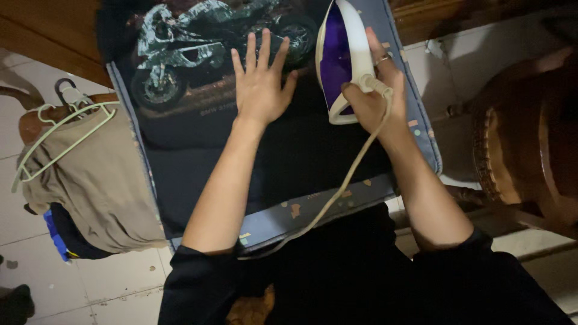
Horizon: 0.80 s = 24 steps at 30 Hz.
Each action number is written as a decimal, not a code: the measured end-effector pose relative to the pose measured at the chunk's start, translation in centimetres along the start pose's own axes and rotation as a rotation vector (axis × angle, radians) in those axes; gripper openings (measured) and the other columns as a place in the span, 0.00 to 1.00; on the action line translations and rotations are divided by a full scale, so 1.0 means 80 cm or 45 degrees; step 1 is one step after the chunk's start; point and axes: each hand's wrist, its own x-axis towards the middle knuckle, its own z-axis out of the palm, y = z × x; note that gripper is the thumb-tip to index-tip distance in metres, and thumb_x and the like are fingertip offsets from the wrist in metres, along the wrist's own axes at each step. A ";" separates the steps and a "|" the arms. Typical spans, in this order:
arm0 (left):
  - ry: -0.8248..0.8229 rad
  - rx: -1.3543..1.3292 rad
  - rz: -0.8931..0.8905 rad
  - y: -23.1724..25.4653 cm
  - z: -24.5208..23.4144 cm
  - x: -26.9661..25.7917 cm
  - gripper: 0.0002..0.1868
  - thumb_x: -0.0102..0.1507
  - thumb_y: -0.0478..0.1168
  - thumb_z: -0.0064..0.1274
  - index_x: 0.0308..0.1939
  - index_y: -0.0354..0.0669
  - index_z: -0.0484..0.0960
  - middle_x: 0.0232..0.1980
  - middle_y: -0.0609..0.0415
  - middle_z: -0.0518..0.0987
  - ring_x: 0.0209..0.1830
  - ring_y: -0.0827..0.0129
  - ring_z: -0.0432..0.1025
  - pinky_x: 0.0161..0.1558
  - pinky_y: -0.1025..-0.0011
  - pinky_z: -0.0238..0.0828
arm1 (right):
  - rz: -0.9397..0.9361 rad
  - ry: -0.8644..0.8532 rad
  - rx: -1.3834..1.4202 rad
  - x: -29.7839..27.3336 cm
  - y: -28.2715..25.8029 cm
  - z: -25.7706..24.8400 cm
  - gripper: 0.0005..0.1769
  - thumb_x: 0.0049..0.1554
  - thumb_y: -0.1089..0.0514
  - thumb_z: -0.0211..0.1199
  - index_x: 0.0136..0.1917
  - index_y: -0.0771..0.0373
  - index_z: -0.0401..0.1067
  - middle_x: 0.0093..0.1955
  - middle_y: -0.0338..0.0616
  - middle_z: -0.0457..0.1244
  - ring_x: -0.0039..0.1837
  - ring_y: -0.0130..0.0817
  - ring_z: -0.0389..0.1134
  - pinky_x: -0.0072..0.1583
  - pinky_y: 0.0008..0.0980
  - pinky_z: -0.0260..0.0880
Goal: The person irons a black t-shirt on an ironing board, then hangs it in a closet. Next, the person irons a beige t-shirt on the same board.
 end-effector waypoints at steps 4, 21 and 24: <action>-0.046 -0.009 -0.044 0.001 -0.001 0.001 0.33 0.70 0.54 0.51 0.77 0.52 0.65 0.82 0.40 0.52 0.82 0.41 0.42 0.75 0.33 0.32 | -0.130 0.012 -0.013 0.027 0.013 0.014 0.42 0.65 0.68 0.67 0.84 0.68 0.48 0.60 0.56 0.71 0.59 0.39 0.77 0.60 0.35 0.81; 0.009 0.020 -0.067 -0.035 -0.003 -0.016 0.30 0.73 0.52 0.46 0.78 0.49 0.66 0.82 0.38 0.55 0.82 0.41 0.45 0.75 0.33 0.37 | 0.095 -0.088 0.042 0.033 -0.012 0.041 0.47 0.56 0.65 0.64 0.85 0.64 0.49 0.58 0.56 0.71 0.55 0.41 0.77 0.56 0.34 0.78; 0.012 0.048 -0.141 -0.069 -0.032 -0.037 0.30 0.74 0.53 0.44 0.79 0.49 0.66 0.82 0.38 0.54 0.82 0.39 0.45 0.75 0.32 0.37 | -0.008 -0.084 0.022 0.026 -0.024 0.043 0.47 0.58 0.65 0.66 0.85 0.65 0.49 0.60 0.58 0.70 0.58 0.41 0.76 0.60 0.35 0.78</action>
